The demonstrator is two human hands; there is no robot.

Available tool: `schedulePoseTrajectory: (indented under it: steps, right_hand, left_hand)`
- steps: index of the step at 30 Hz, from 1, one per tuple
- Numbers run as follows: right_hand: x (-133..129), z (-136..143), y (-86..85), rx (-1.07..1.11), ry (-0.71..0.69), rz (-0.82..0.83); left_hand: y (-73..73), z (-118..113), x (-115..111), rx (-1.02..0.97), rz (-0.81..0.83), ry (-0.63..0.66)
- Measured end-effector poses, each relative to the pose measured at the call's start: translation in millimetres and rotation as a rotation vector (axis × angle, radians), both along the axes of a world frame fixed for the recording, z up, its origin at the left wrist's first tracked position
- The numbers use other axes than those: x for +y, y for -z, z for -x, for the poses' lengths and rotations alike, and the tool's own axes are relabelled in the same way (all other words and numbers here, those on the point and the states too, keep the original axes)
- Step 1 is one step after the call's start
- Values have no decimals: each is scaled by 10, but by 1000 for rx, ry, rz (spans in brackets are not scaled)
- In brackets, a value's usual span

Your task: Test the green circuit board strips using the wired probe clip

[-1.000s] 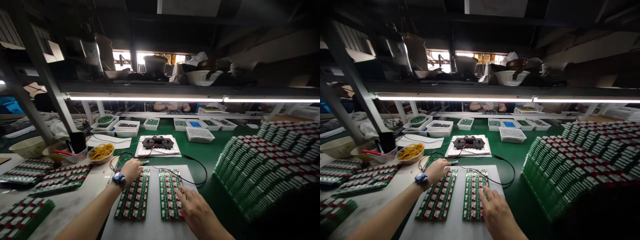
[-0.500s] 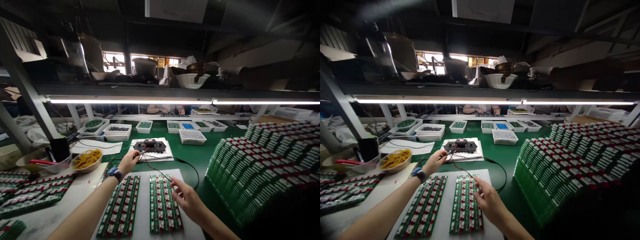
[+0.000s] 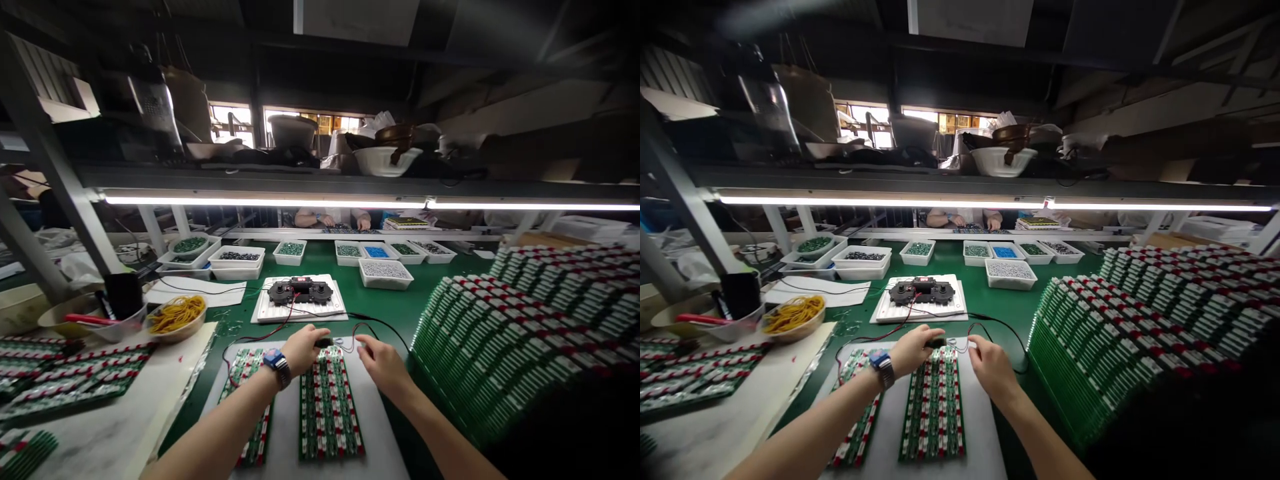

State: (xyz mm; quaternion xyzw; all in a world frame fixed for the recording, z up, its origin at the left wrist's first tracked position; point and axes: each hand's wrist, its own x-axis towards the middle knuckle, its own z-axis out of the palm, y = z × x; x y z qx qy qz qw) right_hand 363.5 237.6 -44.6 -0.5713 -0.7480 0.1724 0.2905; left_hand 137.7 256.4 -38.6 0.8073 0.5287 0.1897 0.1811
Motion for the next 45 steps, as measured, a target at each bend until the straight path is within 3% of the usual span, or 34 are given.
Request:
schedulePoseTrajectory:
  steps: [3,5,11,15,20,28,35,42,45]
  right_hand:
    - [-14,135,-51,162,-121,-267]
    - [37,209,-46,154,-181,-303]
    - [243,188,128,67,-154,9]
    - [269,173,180,178,-142,54]
    - [274,183,174,150,-156,105]
    - [257,182,103,-26,-91,145]
    - [227,156,-9,-173,-135,130]
    - [204,190,-111,-632,-169,3]
    - [146,252,-156,-722,-162,-16]
  left_hand:
    - [93,-161,7,-37,-48,-2]
    - [120,-250,12,-46,-57,7]
    - [136,-297,5,-40,-85,-17]
    - [185,-267,18,-34,-74,-60]
    - [270,-235,41,-56,-44,-69]
    - [329,-205,38,-57,-34,-59]
    - [329,-204,92,17,-13,-22]
    - [243,-232,76,119,2,-34]
    - [193,-251,55,159,4,-42]
